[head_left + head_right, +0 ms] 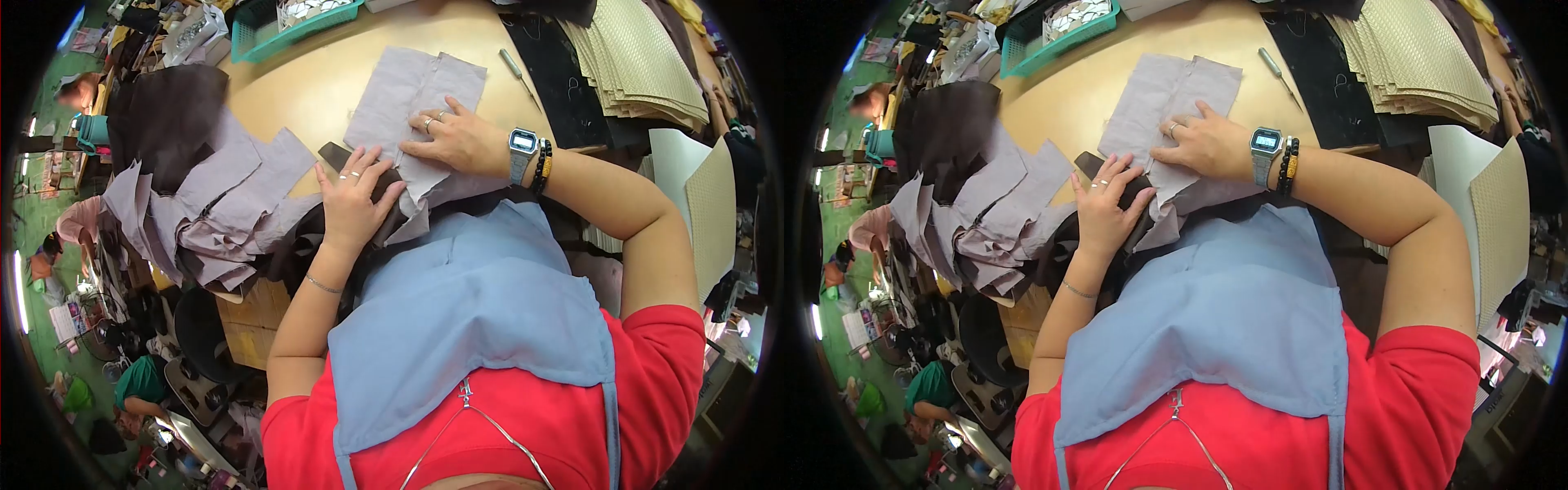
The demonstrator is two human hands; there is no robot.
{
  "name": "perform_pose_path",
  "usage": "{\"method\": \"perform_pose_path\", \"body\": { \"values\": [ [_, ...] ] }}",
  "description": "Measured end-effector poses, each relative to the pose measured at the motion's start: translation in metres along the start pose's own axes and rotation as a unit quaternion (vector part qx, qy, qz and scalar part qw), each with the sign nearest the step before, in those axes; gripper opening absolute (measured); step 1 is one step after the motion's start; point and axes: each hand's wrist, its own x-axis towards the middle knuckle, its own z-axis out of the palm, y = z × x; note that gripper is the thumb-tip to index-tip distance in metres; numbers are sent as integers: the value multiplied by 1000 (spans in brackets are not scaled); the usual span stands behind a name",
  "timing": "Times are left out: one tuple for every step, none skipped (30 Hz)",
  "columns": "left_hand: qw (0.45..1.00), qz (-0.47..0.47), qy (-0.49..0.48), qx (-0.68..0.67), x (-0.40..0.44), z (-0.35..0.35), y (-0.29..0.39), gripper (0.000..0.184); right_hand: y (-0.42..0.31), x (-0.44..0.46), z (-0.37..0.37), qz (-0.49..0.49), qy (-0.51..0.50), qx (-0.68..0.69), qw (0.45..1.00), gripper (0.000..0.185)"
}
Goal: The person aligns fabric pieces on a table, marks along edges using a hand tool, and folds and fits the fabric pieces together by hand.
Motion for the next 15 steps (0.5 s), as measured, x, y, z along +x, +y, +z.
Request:
{"method": "perform_pose_path", "body": {
  "values": [
    [1000, -5, 3, -11, 0, 0, 0, 33, 2, -1, 4, -14, 17, 4, 1000, 42],
    [1000, -11, 6, -21, 0, 0, 0, 33, 4, -1, 6, -29, 35, 8, 999, 41],
    [1000, -11, 9, -23, -1, 1, -1, 33, 3, 0, 6, -28, 29, 12, 999, 41],
    [1000, -12, 12, -25, -1, 2, -2, 33, 2, 0, 4, -28, 24, 16, 999, 41],
    [999, -13, 14, -27, -2, 3, -2, 32, 1, 1, 3, -27, 18, 20, 999, 41],
    [999, -15, 15, -28, -2, 3, -2, 32, 0, 1, 2, -27, 18, 20, 999, 41],
    [999, -16, 16, -28, -2, 3, -2, 32, -1, 1, 1, -26, 18, 21, 999, 41],
    [999, -17, 16, -29, -2, 4, -2, 32, -1, 1, 1, -25, 18, 21, 999, 41],
    [999, -18, 15, -30, -2, 4, -2, 32, -2, 1, 1, -25, 18, 21, 999, 41],
    [999, -18, 15, -32, -1, 4, -2, 32, -2, 1, 1, -26, 18, 21, 999, 42],
    [999, -19, 14, -33, -1, 4, -2, 32, -2, 1, 0, -26, 18, 20, 999, 42],
    [999, -19, 13, -33, -1, 4, -2, 32, -4, 2, -3, -21, 10, 26, 999, 43],
    [999, -19, 11, -32, 0, 3, -2, 32, -5, 1, -8, -17, 3, 33, 999, 43],
    [999, -19, 10, -32, 0, 3, -1, 32, -7, 2, -11, -12, -4, 38, 999, 44],
    [999, -19, 11, -31, 0, 3, -2, 32, -8, 2, -11, -8, -4, 38, 999, 44]
  ]
}}
